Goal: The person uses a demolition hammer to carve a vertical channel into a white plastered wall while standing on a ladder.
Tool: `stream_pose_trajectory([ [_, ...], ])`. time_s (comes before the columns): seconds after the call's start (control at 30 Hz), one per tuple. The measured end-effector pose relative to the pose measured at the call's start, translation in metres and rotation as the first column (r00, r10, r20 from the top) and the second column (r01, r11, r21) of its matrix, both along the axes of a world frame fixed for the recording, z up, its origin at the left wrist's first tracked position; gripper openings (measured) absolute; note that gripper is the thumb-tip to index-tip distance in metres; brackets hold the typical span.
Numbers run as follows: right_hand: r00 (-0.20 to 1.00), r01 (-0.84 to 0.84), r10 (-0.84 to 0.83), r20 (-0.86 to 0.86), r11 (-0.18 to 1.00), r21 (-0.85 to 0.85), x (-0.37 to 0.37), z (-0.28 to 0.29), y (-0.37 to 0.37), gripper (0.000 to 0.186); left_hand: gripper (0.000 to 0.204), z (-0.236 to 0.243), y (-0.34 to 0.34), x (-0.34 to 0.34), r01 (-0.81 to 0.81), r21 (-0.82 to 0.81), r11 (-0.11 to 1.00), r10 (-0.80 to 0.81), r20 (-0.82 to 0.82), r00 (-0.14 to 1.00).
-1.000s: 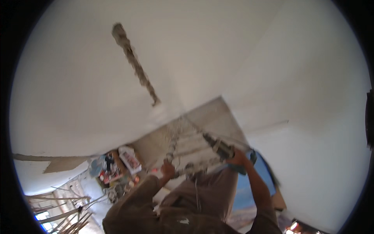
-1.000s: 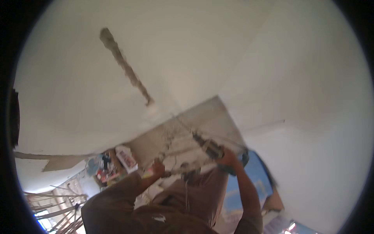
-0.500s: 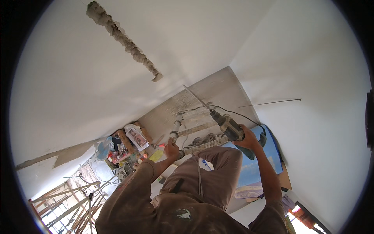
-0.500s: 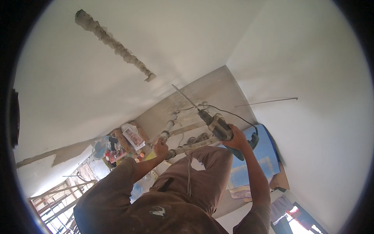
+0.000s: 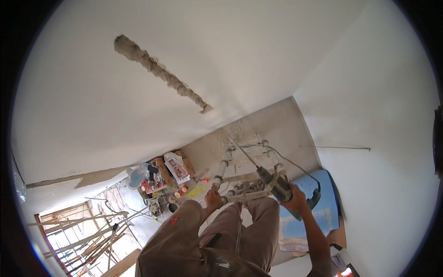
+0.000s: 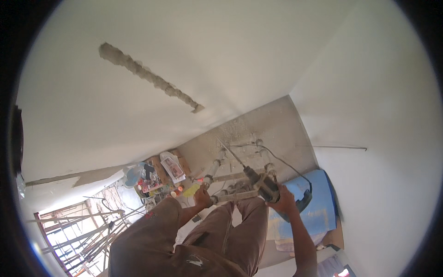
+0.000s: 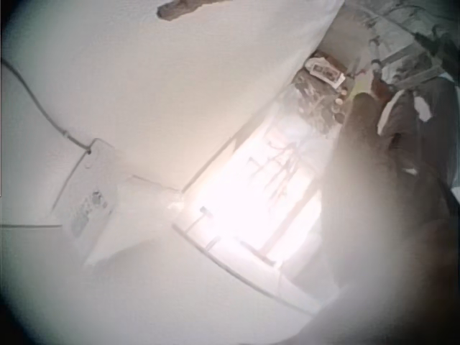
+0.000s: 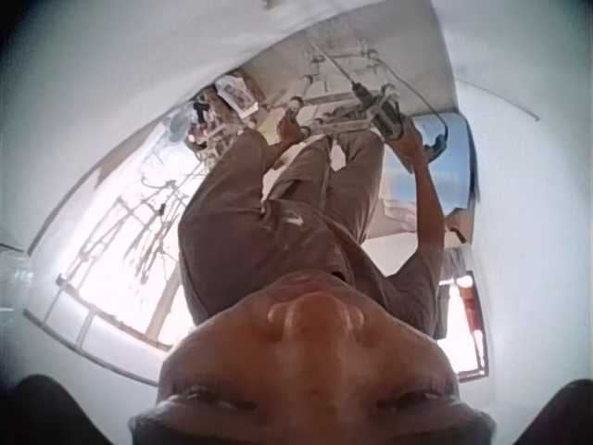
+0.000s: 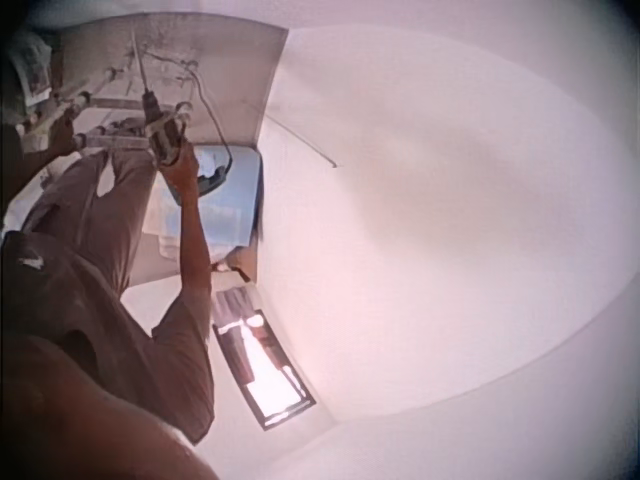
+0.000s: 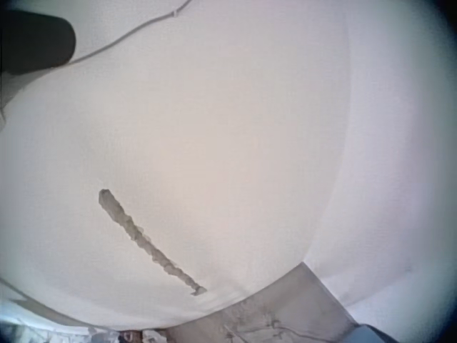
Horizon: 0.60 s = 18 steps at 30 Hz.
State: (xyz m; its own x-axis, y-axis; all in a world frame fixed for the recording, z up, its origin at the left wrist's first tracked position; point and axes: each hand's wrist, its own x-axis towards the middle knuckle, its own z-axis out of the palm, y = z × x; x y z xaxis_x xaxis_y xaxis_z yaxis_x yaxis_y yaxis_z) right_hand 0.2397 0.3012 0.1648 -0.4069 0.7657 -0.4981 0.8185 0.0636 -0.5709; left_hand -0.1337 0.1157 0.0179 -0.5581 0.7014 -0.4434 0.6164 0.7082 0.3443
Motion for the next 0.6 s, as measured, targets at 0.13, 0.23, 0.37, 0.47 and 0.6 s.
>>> stream_pose_trajectory([
  [0.13, 0.998, 0.053, -0.053, 0.037, 0.999, 0.008, 0.002, 0.008, -0.008, 0.102, 0.038, -0.011, 0.008, -0.009, 0.107, -0.177, 0.978, -0.087, 0.119, 0.989],
  [0.23, 0.999, 0.038, -0.038, -0.004, 0.998, 0.054, -0.004, 0.008, -0.001, 0.102, 0.056, -0.003, 0.029, -0.042, 0.071, -0.092, 0.993, -0.053, 0.18, 0.982],
  [0.37, 0.994, 0.051, -0.048, -0.103, 0.998, 0.027, -0.005, -0.005, -0.001, 0.1, 0.076, 0.121, 0.171, -0.138, -0.058, 0.354, 0.933, 0.101, -0.103, 0.99],
  [0.47, 0.995, 0.093, -0.093, -0.021, 0.996, 0.003, 0.007, 0.004, -0.008, 0.099, 0.067, 0.332, 0.293, -0.19, 0.44, 0.648, 0.621, 0.053, -0.595, 0.802],
  [0.6, 0.999, 0.019, -0.018, -0.033, 0.999, 0.042, -0.006, -0.002, -0.006, 0.1, 0.067, 0.519, 0.325, -0.237, 0.606, 0.497, 0.622, 0.164, -0.839, 0.52],
])
